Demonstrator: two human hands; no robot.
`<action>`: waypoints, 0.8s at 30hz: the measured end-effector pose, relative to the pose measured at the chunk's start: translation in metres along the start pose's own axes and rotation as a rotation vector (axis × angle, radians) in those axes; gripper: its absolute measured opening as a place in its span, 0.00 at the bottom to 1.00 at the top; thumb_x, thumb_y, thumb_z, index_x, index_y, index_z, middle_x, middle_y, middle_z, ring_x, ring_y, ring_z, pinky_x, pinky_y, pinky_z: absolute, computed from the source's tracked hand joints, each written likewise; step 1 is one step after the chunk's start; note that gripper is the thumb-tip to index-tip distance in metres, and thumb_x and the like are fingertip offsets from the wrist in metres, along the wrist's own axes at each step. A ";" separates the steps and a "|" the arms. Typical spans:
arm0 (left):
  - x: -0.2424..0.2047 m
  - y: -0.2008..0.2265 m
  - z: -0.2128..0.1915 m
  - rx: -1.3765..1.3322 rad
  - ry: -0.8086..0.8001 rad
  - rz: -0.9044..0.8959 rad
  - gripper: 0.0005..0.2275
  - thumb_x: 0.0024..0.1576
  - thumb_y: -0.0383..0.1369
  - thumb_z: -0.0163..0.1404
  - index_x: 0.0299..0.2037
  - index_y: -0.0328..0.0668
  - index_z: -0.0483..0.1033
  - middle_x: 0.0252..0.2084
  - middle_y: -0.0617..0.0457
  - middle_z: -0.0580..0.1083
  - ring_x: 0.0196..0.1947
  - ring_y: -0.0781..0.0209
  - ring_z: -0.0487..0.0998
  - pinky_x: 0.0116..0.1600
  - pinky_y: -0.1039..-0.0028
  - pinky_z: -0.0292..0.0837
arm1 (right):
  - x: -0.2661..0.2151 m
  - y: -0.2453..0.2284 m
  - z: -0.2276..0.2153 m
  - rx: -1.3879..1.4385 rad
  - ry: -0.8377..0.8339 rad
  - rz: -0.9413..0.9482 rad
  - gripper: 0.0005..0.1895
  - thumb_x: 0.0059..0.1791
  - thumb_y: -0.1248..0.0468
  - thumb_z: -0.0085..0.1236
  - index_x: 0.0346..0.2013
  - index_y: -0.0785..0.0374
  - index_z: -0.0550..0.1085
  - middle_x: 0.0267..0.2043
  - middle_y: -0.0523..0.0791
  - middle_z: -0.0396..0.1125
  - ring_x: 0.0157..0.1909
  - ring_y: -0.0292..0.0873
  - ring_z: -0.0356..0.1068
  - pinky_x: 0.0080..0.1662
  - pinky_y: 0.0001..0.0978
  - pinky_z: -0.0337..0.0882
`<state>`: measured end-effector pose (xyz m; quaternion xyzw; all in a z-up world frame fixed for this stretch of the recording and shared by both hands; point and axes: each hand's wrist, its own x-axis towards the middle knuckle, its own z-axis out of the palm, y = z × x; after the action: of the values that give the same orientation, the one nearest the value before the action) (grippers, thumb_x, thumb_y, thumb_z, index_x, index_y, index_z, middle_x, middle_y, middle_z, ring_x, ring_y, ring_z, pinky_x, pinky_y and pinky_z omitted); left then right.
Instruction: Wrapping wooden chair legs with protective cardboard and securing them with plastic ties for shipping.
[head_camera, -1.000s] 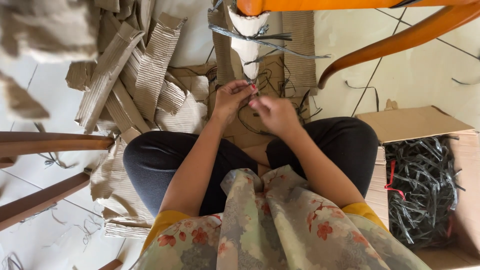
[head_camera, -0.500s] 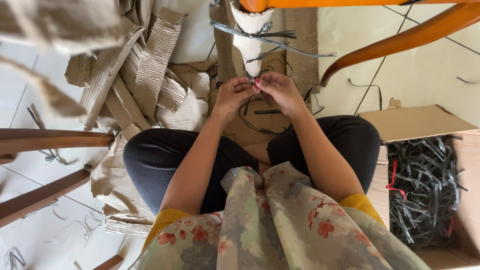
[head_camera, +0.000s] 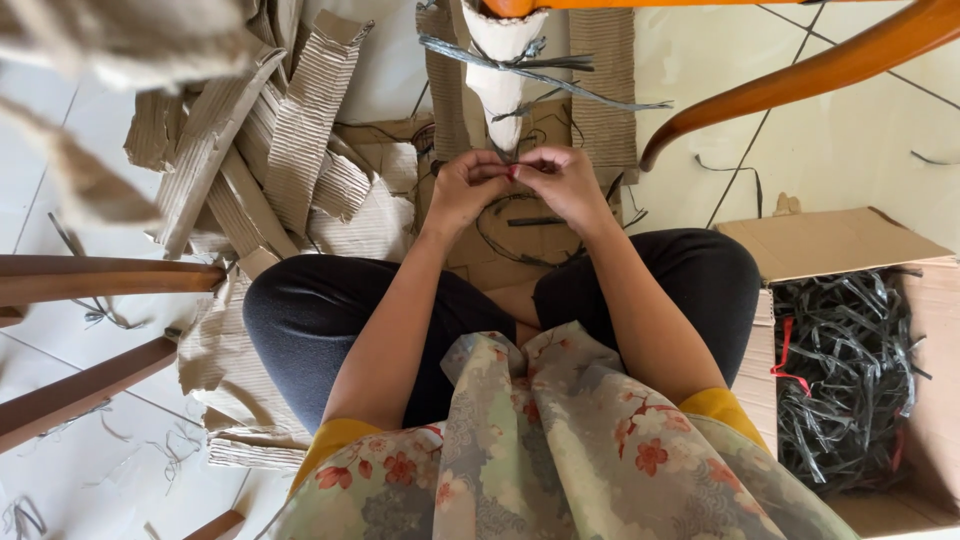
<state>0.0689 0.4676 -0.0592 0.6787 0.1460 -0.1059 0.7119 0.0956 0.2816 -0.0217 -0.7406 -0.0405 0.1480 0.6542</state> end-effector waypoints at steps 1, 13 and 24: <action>0.001 0.000 0.001 -0.001 0.000 -0.002 0.12 0.49 0.28 0.64 0.44 0.51 0.83 0.37 0.56 0.83 0.33 0.71 0.83 0.39 0.78 0.83 | -0.002 -0.003 0.001 0.000 -0.001 0.002 0.03 0.47 0.68 0.66 0.35 0.63 0.82 0.24 0.47 0.70 0.24 0.33 0.64 0.24 0.23 0.66; 0.010 -0.008 0.011 -0.093 0.126 -0.102 0.14 0.50 0.44 0.67 0.38 0.46 0.83 0.27 0.53 0.75 0.25 0.68 0.71 0.29 0.79 0.69 | -0.008 -0.001 0.007 -0.337 0.115 -0.155 0.08 0.46 0.66 0.67 0.40 0.55 0.83 0.31 0.45 0.76 0.34 0.39 0.75 0.35 0.30 0.74; -0.001 -0.008 0.005 0.001 0.073 -0.165 0.11 0.53 0.42 0.58 0.37 0.44 0.82 0.26 0.52 0.72 0.29 0.64 0.71 0.36 0.74 0.72 | -0.001 0.017 0.024 0.212 0.190 0.138 0.17 0.45 0.62 0.73 0.45 0.64 0.80 0.34 0.43 0.78 0.27 0.25 0.70 0.26 0.14 0.67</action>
<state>0.0655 0.4624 -0.0663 0.6681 0.2274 -0.1394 0.6946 0.0859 0.3016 -0.0402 -0.6792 0.0885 0.1251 0.7178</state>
